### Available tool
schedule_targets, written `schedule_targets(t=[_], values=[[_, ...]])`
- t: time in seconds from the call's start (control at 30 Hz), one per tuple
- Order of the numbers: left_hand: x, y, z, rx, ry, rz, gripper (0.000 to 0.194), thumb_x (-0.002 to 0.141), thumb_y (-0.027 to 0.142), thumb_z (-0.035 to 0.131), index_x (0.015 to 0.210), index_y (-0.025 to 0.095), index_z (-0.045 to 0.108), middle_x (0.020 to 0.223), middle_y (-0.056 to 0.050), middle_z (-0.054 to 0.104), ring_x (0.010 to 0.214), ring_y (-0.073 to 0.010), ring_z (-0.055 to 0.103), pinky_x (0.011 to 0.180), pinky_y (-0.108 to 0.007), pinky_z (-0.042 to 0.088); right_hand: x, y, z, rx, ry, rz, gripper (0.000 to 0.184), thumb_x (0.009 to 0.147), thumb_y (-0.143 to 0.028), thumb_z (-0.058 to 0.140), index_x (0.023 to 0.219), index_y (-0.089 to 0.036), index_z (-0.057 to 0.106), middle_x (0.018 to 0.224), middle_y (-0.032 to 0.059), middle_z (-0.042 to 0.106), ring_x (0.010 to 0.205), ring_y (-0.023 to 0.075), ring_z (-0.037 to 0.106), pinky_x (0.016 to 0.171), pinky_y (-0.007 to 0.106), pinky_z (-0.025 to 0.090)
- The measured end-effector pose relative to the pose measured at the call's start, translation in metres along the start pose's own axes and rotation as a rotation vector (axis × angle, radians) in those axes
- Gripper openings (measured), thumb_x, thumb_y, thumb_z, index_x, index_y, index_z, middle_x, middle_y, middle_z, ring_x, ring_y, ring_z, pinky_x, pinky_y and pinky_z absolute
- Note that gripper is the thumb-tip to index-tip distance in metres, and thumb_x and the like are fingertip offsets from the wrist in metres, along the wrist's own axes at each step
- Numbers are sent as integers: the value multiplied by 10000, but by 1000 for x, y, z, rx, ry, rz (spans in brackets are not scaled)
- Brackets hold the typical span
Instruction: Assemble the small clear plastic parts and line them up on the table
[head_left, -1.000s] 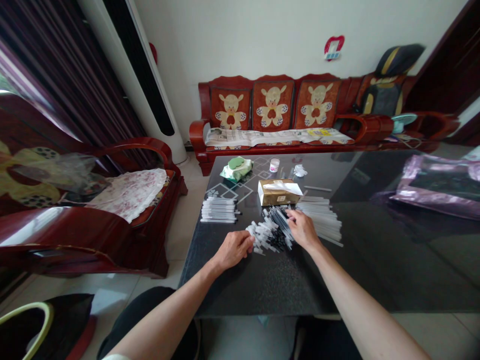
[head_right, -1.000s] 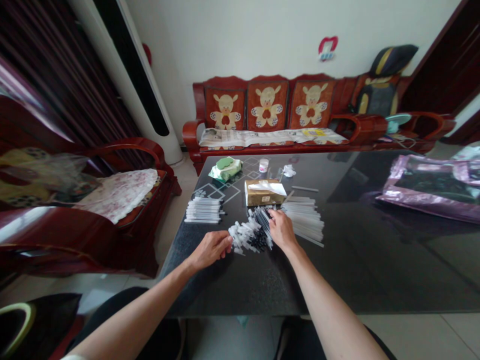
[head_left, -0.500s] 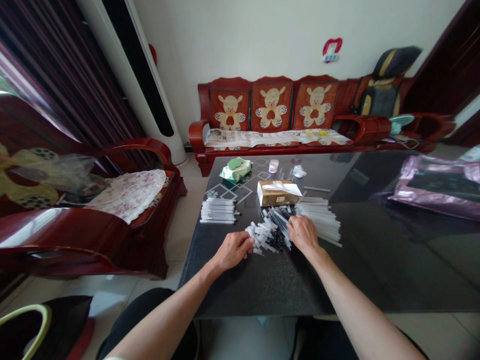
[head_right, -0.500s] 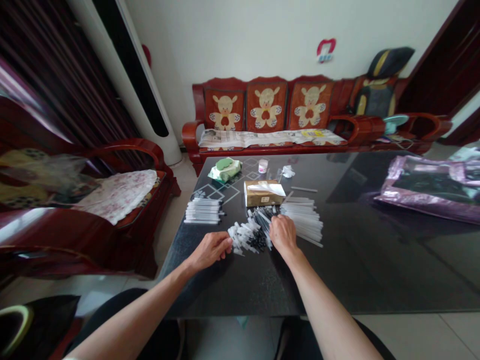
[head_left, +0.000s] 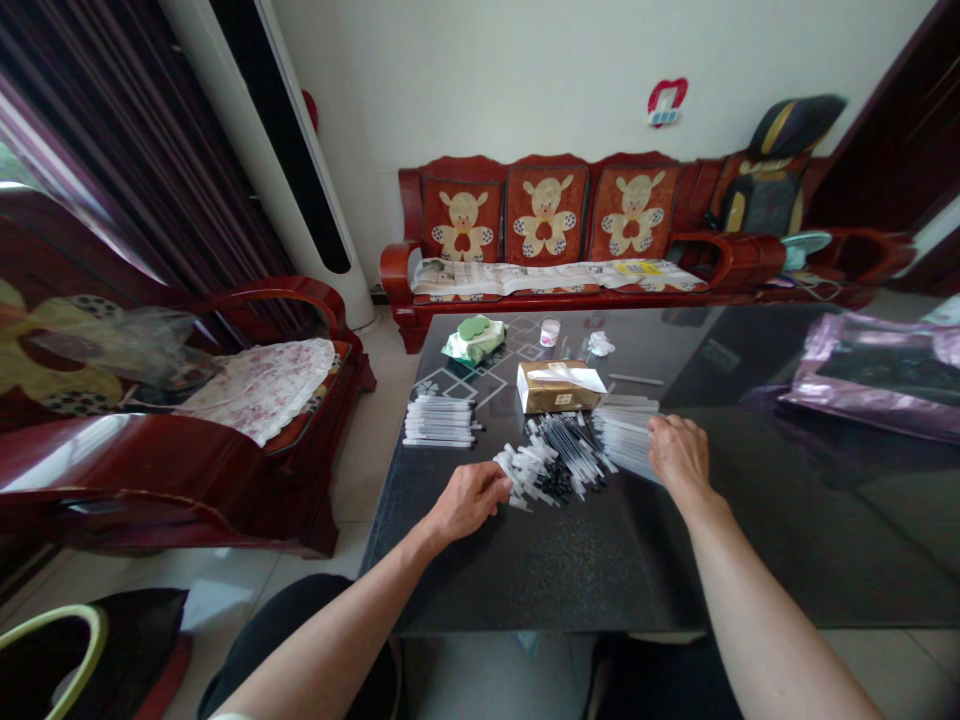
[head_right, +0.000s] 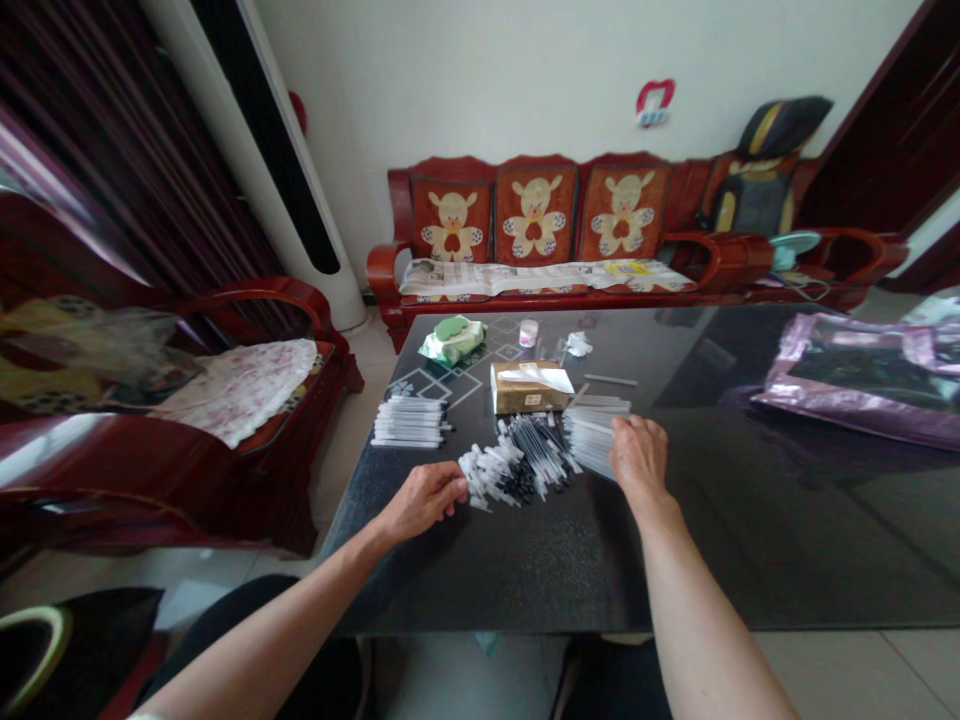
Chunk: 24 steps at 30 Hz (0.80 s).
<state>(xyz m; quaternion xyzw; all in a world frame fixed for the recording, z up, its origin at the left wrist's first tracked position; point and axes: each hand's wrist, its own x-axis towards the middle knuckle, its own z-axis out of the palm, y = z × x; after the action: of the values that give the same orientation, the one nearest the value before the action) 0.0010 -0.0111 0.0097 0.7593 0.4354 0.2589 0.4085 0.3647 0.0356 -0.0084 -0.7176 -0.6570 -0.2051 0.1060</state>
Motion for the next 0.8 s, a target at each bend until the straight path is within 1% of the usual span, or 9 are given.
schedule_targets(t=[0.07, 0.2, 0.27, 0.37, 0.47, 0.53, 0.63, 0.73, 0.8], values=[[0, -1, 0, -5, 12, -14, 234, 887, 341, 468, 846, 162, 613, 645, 13, 601, 553, -99, 586, 534, -176, 414, 0, 4, 6, 27, 19, -19, 209, 818, -124, 476, 862, -137, 680, 832, 144, 648, 794, 238, 520, 766, 358, 347], [-1, -4, 0, -13, 25, -33, 224, 859, 352, 513, 921, 167, 624, 617, 21, 587, 552, -109, 573, 535, -186, 421, 0, 2, 10, 73, 89, -24, 304, 828, -115, 447, 1013, -124, 687, 867, 151, 656, 864, 264, 519, 818, 380, 347], [0, -5, 0, -32, 29, -36, 227, 857, 350, 515, 937, 168, 625, 623, 23, 587, 541, -108, 561, 527, -190, 419, 1, -7, 6, 104, 116, -48, 322, 842, -131, 440, 1065, -119, 672, 901, 145, 658, 891, 266, 520, 838, 375, 345], [1, -6, -1, -16, 40, -37, 227, 855, 332, 518, 960, 170, 638, 635, 22, 589, 536, -109, 550, 528, -196, 415, -1, -30, -3, 186, 119, -135, 320, 881, -187, 433, 1111, -119, 645, 964, 133, 654, 916, 256, 524, 860, 352, 352], [3, -7, -1, 119, 108, 3, 197, 838, 300, 555, 926, 178, 682, 717, -4, 621, 612, -120, 564, 605, -215, 429, -5, -55, -9, 261, 101, -201, 318, 904, -209, 427, 1118, -113, 641, 957, 126, 655, 906, 247, 526, 872, 345, 359], [4, -9, -1, 213, 161, 45, 164, 821, 271, 585, 887, 185, 708, 797, -25, 637, 680, -131, 576, 666, -229, 432, -8, -67, -11, 291, 95, -218, 309, 910, -211, 428, 1106, -110, 645, 946, 122, 657, 910, 246, 526, 877, 344, 363], [6, -13, 0, 260, 168, 73, 142, 808, 232, 604, 870, 190, 725, 840, -39, 639, 722, -141, 585, 707, -237, 434, -11, -75, -10, 319, 90, -230, 297, 911, -207, 435, 1097, -115, 647, 949, 118, 659, 915, 245, 527, 868, 344, 369], [8, -17, 2, 260, 148, 63, 141, 808, 211, 606, 875, 194, 729, 844, -39, 639, 736, -143, 589, 721, -236, 442, -11, -76, -9, 331, 86, -228, 290, 907, -202, 441, 1096, -118, 645, 945, 117, 661, 901, 245, 530, 858, 348, 375], [10, -20, 3, 256, 158, 51, 148, 806, 190, 601, 886, 193, 726, 836, -36, 637, 729, -140, 588, 721, -237, 448, -11, -76, -10, 334, 85, -222, 286, 906, -201, 443, 1094, -122, 643, 939, 114, 662, 897, 245, 532, 858, 348, 375]])
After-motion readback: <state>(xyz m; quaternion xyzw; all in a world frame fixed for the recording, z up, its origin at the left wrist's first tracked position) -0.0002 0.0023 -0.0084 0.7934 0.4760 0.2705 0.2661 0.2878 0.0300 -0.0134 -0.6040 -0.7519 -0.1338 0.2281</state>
